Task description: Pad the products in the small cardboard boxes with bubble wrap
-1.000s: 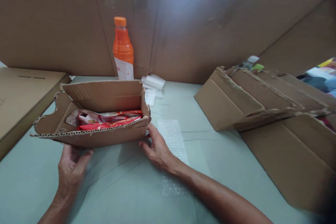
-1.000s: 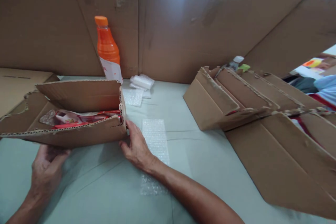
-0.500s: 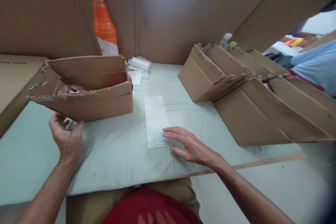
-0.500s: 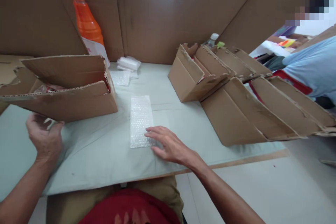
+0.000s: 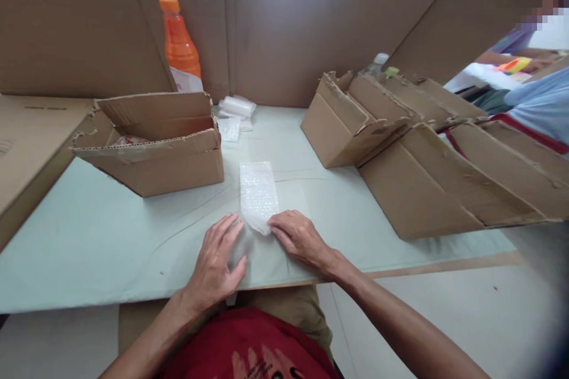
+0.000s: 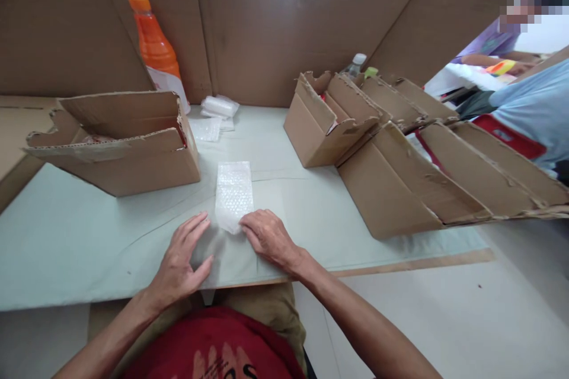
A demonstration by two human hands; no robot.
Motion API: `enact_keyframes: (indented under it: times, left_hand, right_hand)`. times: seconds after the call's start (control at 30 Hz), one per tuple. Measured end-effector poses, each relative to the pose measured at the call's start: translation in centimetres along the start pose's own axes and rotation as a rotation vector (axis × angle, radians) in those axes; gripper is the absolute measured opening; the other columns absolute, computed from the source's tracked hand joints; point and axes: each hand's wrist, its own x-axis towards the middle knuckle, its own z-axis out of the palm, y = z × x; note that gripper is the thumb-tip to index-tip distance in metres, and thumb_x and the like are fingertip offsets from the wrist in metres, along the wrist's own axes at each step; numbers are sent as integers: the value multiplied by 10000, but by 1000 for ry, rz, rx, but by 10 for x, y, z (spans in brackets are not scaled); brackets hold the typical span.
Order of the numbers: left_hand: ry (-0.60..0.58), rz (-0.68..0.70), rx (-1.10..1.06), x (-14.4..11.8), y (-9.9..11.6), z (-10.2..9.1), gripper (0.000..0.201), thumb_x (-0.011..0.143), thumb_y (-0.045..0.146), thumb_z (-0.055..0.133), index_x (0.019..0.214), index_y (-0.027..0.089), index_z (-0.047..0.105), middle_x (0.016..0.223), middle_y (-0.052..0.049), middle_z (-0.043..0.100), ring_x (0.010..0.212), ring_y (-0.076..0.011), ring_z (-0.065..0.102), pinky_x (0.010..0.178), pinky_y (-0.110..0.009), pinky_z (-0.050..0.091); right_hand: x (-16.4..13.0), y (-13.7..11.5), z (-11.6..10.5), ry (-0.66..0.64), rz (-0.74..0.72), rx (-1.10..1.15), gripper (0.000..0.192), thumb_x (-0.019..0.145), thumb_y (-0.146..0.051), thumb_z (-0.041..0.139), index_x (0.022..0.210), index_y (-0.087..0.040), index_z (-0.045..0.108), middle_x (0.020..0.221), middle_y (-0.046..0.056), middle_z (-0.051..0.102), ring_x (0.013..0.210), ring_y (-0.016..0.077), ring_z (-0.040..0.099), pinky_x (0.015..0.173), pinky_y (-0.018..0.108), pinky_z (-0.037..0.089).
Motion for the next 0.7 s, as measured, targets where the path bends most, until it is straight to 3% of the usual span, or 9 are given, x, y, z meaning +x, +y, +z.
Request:
enact_keyframes:
  times: [0.1, 0.23, 0.3, 0.4, 0.5, 0.6, 0.7]
  left_hand:
    - [-23, -3, -70, 9, 4, 9, 782, 841, 120, 592, 1554, 188, 277, 1474, -179, 511, 1390, -297, 460, 1128, -489, 419]
    - [-70, -126, -193, 18, 5, 14, 583, 873, 157, 565, 1444, 212, 462, 1174, -99, 695, 1086, -229, 647, 968, -394, 520]
    - [-113, -269, -242, 23, 5, 14, 487, 878, 200, 559, 1365, 204, 546, 1076, -72, 719, 958, -200, 671, 875, -344, 539]
    - [-132, -471, -261, 31, 4, 14, 510, 871, 267, 566, 1371, 170, 547, 933, -41, 707, 811, -176, 650, 764, -309, 528]
    - [-128, -544, -248, 38, 1, 16, 582, 865, 291, 564, 1424, 142, 490, 795, 5, 652, 686, -155, 593, 691, -289, 494]
    - [-129, -543, -191, 43, -3, 21, 633, 856, 288, 571, 1463, 165, 442, 795, 14, 643, 695, -157, 608, 688, -286, 484]
    - [-123, -529, -130, 44, -7, 28, 662, 844, 258, 590, 1479, 186, 420, 914, -27, 685, 780, -180, 659, 737, -314, 517]
  right_hand:
    - [1, -13, -11, -85, 109, 178, 167, 944, -169, 557, 1010, -199, 708, 954, 53, 765, 875, 201, 693, 836, 358, 528]
    - [1, -22, -24, -183, 227, 460, 159, 908, -174, 580, 964, -195, 727, 894, 22, 762, 797, 164, 696, 727, 281, 537]
    - [-2, -22, -28, -97, 270, 497, 156, 919, -209, 585, 992, -193, 722, 935, 32, 766, 829, 170, 703, 734, 283, 548]
    - [-12, -23, -31, 193, 274, 329, 143, 941, -235, 584, 1009, -207, 706, 948, 51, 763, 853, 190, 702, 789, 332, 550]
    - [-24, -28, -29, 335, 106, 143, 161, 939, -162, 571, 1034, -218, 687, 912, 53, 753, 825, 195, 684, 772, 357, 526]
    - [-29, -33, -19, 212, -43, 29, 239, 925, -137, 568, 1125, -216, 674, 1026, 80, 745, 918, 223, 666, 794, 385, 515]
    - [-25, -30, -5, 8, -54, -65, 314, 919, -182, 585, 1226, -190, 649, 1246, 139, 689, 1115, 292, 615, 900, 468, 507]
